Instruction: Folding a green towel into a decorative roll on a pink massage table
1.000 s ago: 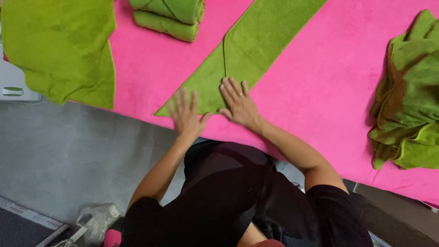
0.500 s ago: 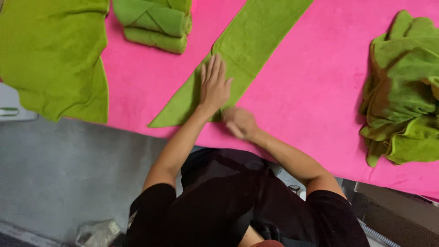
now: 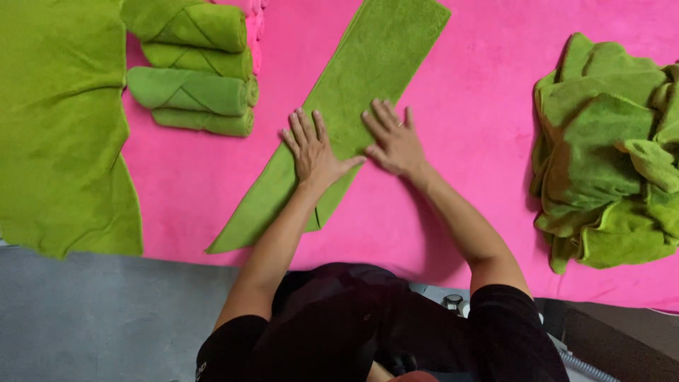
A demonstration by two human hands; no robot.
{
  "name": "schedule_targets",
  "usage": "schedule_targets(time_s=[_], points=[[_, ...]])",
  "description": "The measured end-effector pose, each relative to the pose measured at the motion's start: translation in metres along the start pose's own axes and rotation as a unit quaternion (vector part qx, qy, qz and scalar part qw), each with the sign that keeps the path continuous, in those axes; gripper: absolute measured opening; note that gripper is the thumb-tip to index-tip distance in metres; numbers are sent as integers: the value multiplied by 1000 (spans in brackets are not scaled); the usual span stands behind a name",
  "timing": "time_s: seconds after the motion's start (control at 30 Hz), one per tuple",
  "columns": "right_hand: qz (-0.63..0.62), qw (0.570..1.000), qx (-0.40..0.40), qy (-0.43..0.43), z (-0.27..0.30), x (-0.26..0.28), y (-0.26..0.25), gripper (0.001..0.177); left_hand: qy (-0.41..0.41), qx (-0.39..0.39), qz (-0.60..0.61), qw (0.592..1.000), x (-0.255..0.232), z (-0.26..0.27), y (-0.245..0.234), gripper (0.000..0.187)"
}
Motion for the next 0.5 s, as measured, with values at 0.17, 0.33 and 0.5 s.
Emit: schedule_targets(time_s=[0.17, 0.33, 0.5], points=[[-33, 989, -1, 142, -41, -69, -55, 105, 0, -20, -30, 999, 4, -10, 22, 162], [-32, 971, -21, 236, -79, -148, -76, 97, 2, -34, -34, 999, 2, -11, 23, 164], [-29, 953, -26, 300, -100, -203, -80, 84, -1, -36, -36, 999, 3, -11, 23, 163]])
Point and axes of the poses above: each hand's wrist, its own z-axis away from the middle knuckle, its own y-axis out of the palm, x = y × z, the point moved 3 cm from there along -z, towards the middle knuckle, and after that the axes turned 5 degrees about -y, right-handed, at the moved point
